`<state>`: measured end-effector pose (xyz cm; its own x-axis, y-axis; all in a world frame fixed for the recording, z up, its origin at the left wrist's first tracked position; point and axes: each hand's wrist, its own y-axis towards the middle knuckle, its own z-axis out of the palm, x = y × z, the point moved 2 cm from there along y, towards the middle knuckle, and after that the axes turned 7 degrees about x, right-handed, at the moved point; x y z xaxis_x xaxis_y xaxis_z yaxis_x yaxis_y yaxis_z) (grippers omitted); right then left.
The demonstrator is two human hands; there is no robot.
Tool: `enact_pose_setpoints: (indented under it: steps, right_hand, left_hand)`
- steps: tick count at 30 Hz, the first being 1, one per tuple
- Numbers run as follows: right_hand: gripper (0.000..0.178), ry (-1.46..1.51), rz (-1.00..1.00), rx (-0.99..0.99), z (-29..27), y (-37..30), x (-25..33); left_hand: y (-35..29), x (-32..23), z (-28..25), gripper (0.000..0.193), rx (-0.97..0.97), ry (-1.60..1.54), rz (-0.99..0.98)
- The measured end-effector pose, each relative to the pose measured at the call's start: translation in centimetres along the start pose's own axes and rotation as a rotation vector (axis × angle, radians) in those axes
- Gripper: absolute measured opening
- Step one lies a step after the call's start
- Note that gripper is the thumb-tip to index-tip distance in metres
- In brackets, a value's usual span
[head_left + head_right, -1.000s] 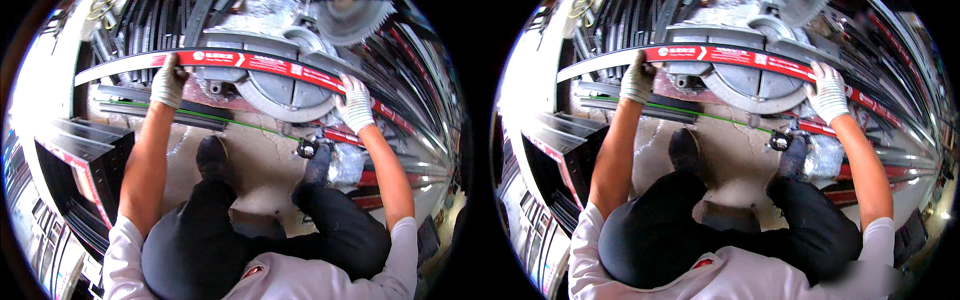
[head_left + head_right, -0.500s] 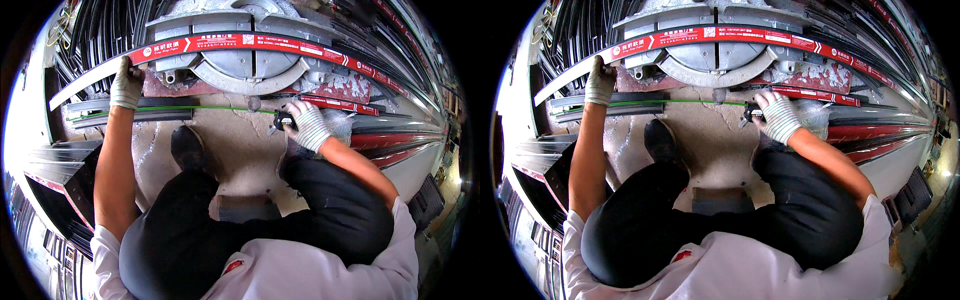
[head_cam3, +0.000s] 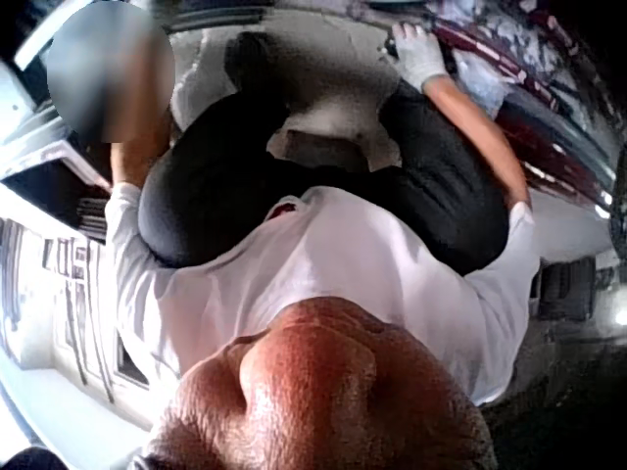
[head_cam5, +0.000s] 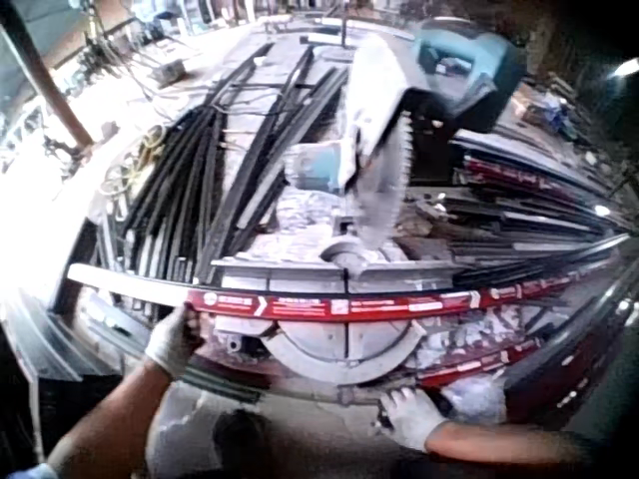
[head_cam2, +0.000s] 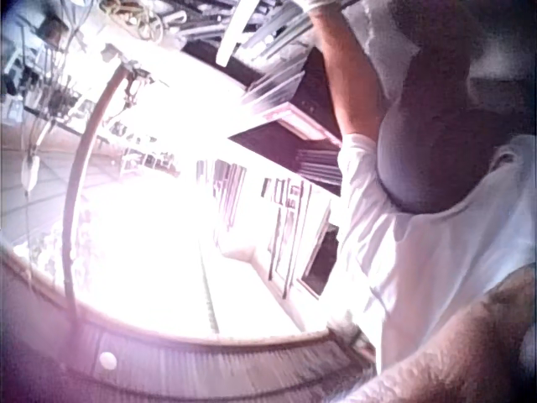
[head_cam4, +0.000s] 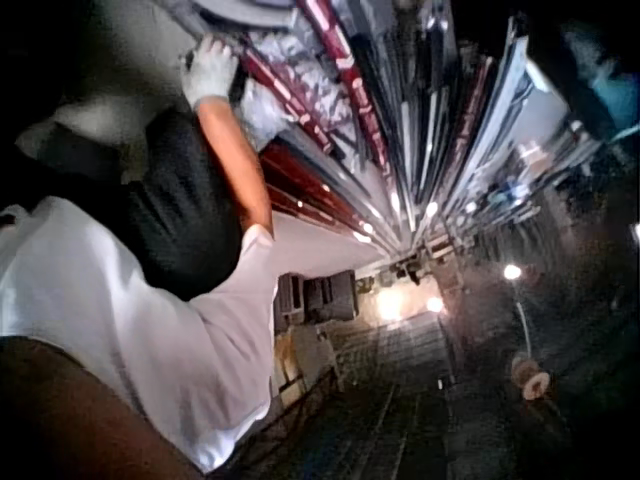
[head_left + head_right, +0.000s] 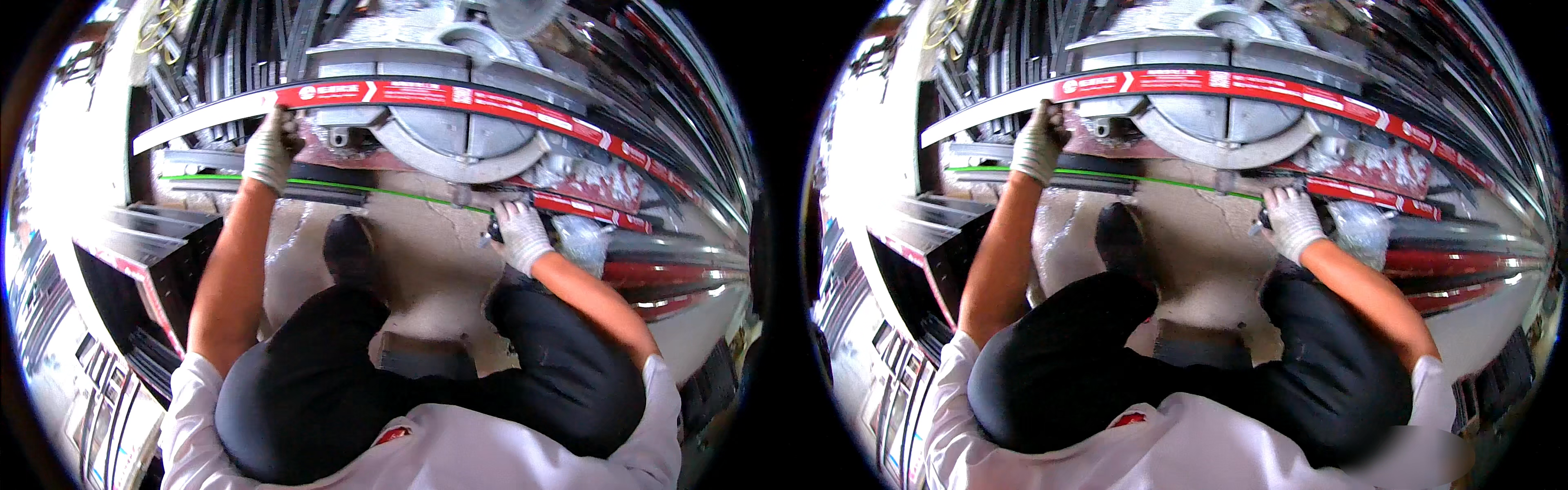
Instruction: The person measures and cuts black window frame profiles using a miter saw. They repeatedly measure the frame, mark the cut line, position the profile on the saw, and cut it to size.
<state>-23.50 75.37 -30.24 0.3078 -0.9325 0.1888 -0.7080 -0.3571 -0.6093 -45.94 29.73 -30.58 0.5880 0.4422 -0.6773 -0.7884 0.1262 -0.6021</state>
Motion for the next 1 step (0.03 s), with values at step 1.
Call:
enact_pose_setpoints:
  steps: [1]
  right_hand:
    - [0.088,0.052,-0.008,0.077,0.07,0.43,-0.21]
  left_hand:
    - [-0.69,-1.38,-1.15,0.023,-0.023,0.011,0.023]
